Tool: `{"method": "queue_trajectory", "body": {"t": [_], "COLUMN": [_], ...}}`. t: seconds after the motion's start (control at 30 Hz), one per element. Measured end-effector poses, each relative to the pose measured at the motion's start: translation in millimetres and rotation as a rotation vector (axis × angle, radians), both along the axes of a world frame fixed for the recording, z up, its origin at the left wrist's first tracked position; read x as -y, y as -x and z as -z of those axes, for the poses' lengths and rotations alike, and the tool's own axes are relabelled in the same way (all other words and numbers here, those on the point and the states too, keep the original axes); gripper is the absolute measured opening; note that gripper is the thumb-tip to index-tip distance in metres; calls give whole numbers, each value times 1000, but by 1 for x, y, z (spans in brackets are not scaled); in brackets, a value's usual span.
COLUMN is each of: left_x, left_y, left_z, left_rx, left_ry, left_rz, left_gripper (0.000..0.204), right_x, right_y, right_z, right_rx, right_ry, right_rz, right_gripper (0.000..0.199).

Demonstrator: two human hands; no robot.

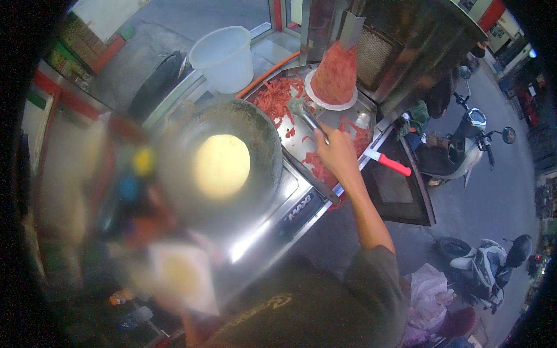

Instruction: The person assembles a street food item by placing a cooked crepe onto a paper wrapper, adding shredded egg, meat, and sauces, then folding the wrapper. The process is repeated for a second item.

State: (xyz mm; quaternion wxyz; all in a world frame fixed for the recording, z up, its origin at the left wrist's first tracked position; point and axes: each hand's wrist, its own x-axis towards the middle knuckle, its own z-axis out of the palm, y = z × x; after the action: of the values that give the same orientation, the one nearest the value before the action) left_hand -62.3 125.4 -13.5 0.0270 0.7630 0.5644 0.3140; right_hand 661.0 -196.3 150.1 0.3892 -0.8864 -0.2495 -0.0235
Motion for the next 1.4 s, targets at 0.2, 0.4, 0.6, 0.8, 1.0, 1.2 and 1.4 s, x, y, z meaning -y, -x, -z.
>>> {"method": "queue_trajectory", "body": {"t": [0.2,0.4,0.6,0.8,1.0,1.2,1.4], "left_x": [-3,10,13,11,-1,-5,-6], "left_y": [-9,-28,-29,-14,1,15,17], "left_z": [-1,-28,-28,-9,3,15,17], "left_rx": [25,10,-49,-9,60,64,-28], "left_ry": [-11,33,50,30,102,176,69], "left_rz": [75,59,-32,-78,-78,-9,-42], "left_gripper": [39,46,48,54,55,54,53], "right_x": [-8,-56,-31,-22,-10,3,-44], "right_y": [-18,-46,-20,-11,0,-25,-54], "right_z": [20,49,38,13,-19,-4,46], "right_rx": [-348,-350,-252,-212,17,-266,-398], "right_ry": [-9,-148,-264,-205,110,172,-65], "right_rz": [-45,-63,-14,-27,-37,-59,-108], "right_gripper": [47,43,38,41,38,41,40]}}
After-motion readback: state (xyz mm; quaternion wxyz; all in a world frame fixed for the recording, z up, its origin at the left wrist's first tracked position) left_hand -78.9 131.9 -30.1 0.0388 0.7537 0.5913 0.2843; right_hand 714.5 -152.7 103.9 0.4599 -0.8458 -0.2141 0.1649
